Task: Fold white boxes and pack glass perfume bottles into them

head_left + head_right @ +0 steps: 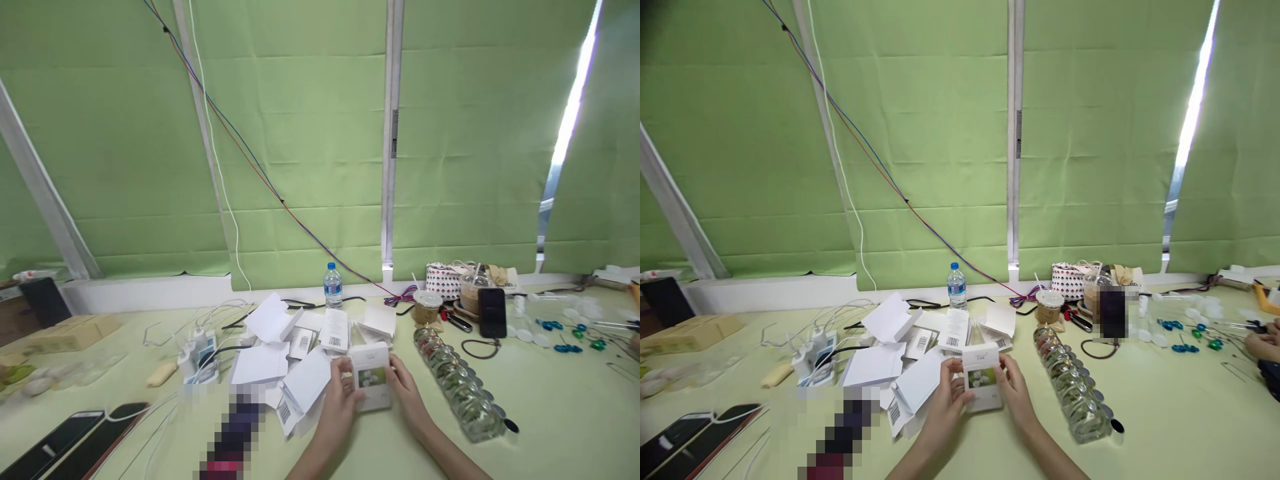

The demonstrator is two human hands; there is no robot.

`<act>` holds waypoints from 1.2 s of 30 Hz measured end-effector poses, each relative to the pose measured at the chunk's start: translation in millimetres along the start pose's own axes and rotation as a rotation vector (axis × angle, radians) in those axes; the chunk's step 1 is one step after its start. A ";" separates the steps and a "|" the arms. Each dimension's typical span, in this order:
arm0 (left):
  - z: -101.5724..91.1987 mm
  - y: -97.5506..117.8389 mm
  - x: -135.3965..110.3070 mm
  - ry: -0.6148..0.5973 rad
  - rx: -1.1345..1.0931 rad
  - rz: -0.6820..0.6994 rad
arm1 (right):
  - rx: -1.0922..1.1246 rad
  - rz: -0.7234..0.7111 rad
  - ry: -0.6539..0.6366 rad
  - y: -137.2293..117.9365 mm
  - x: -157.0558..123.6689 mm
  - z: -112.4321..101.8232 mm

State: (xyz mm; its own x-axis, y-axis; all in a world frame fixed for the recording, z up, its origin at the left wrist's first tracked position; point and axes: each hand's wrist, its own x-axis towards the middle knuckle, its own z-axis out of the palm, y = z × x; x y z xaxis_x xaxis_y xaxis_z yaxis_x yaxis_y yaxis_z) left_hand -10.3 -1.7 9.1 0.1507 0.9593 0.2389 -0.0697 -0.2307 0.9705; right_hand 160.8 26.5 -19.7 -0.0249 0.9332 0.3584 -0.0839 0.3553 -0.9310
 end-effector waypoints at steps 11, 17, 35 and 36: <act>-5.5 -25.7 -1.0 -0.089 0.248 0.102 | -0.070 -0.045 -0.032 -0.5 -6.4 -0.3; -9.5 -24.0 -1.2 -0.157 0.319 0.179 | -0.059 -0.110 0.061 -3.3 -11.4 -0.4; -10.1 -22.2 -0.2 -0.218 0.392 0.247 | -0.202 -0.220 0.104 -15.4 -14.9 3.2; -10.2 -24.4 -0.4 -0.205 0.398 0.248 | -0.199 -0.219 0.107 -15.6 -14.9 3.5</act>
State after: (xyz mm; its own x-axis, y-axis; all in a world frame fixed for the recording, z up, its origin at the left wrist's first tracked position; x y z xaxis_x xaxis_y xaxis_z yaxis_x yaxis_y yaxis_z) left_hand -18.7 5.2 -15.0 0.3708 0.8251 0.4263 0.2472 -0.5301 0.8111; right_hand 159.0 6.8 -10.2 0.0786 0.8296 0.5527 0.1216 0.5423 -0.8313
